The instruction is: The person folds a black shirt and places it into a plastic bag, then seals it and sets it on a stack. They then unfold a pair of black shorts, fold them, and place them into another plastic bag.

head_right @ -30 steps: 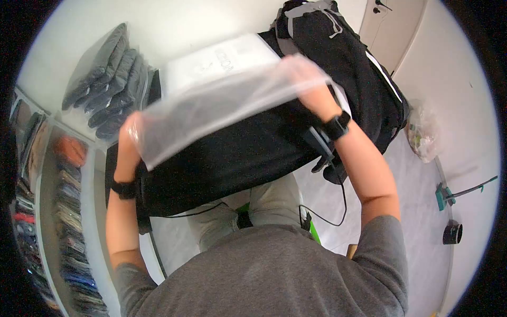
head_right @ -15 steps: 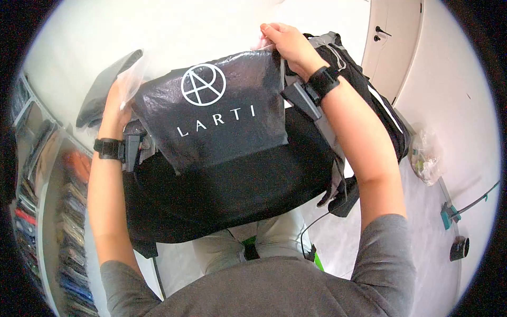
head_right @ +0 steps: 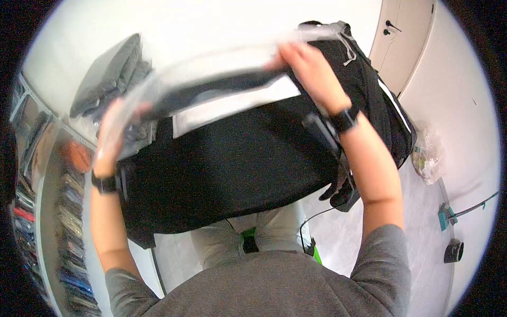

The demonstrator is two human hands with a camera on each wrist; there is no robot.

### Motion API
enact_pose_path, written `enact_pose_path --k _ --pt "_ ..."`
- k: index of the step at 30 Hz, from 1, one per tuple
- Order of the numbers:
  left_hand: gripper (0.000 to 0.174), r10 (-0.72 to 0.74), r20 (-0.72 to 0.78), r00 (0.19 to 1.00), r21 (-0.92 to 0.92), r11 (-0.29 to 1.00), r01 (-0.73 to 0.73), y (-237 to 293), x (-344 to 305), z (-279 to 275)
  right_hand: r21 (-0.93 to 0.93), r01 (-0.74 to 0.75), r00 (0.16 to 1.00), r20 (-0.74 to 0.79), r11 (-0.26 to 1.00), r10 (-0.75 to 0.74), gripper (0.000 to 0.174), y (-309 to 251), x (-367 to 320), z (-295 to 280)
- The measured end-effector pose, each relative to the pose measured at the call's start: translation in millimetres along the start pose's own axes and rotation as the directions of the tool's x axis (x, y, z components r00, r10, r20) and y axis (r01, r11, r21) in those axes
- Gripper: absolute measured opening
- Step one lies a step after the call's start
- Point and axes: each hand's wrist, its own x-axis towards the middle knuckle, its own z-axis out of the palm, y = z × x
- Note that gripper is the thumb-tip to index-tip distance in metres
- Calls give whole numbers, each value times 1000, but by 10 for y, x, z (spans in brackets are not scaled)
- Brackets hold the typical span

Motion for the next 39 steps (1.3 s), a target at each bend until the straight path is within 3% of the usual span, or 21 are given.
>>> enact_pose_path --k 1,2,3,4,5,6,7,9,13,16,20,21,23,24,25,26,29,34,36,37,39 --pt "34 69 -4 998 -340 938 -66 -140 -349 278 20 -27 996 90 999 25 36 221 -285 20" --pt "31 263 54 963 -67 963 -259 -156 -718 408 -63 61 991 126 996 -52 30 204 -636 59" --pt "31 -72 401 913 -199 966 163 77 -895 475 -198 93 989 128 976 -68 27 652 -1045 85" --pt "28 64 282 957 -556 824 108 250 -1114 676 -175 206 949 277 963 -153 27 838 -1372 96" --pt "32 62 360 931 -549 820 158 361 -1288 789 -115 38 935 354 993 5 27 998 -1708 185" --pt "32 71 400 914 -586 786 196 404 -1467 937 15 -226 891 407 974 201 27 678 -1737 193" --pt "31 70 360 930 -627 756 186 415 -1630 1081 -61 -304 874 380 951 304 36 432 -1827 231" --pt "27 22 249 968 -567 814 127 485 -1762 1135 -5 -204 929 314 979 195 36 434 -1959 278" --pt "22 19 148 989 -554 830 67 491 -1823 1194 44 -223 949 239 974 206 35 383 -2027 302" --pt "18 93 35 995 -537 841 -60 446 -1817 1277 265 -478 873 245 837 421 24 350 -2063 294" --pt "19 -147 120 982 -570 800 189 385 -1823 1328 114 -477 875 156 872 458 31 357 -2029 327" --pt "21 -240 143 960 -593 756 278 356 -1811 1349 -42 -535 833 144 844 535 29 395 -1985 320" --pt "27 -282 56 958 -538 800 267 382 -1713 1461 -374 -30 995 82 927 65 27 733 -2108 337" --pt "31 -309 -102 946 -524 824 213 480 -1592 1469 2 -304 947 -104 953 303 25 441 -1988 460" --pt "36 -326 -258 909 -503 849 162 535 -1528 1475 111 -549 829 -57 828 557 29 403 -1959 494" --pt "44 -608 92 789 -745 483 460 491 -1570 1526 111 -581 801 -96 806 591 31 384 -1921 532" --pt "47 -676 58 735 -571 582 580 644 -1408 1493 36 -631 756 -195 775 625 37 409 -1910 576" --pt "50 -635 -38 772 -367 727 580 531 -1378 1590 -98 -687 713 -280 720 643 33 281 -1878 661" --pt "52 -658 32 752 -347 699 626 573 -1348 1539 -141 -555 757 -494 820 427 18 271 -1860 711" --pt "52 -658 23 752 -344 701 624 577 -1338 1540 -301 -486 787 -558 820 261 17 207 -1867 745" --pt "52 -603 -44 796 -211 785 583 566 -1339 1568 -435 -143 890 -450 889 -77 24 -104 -1846 881"
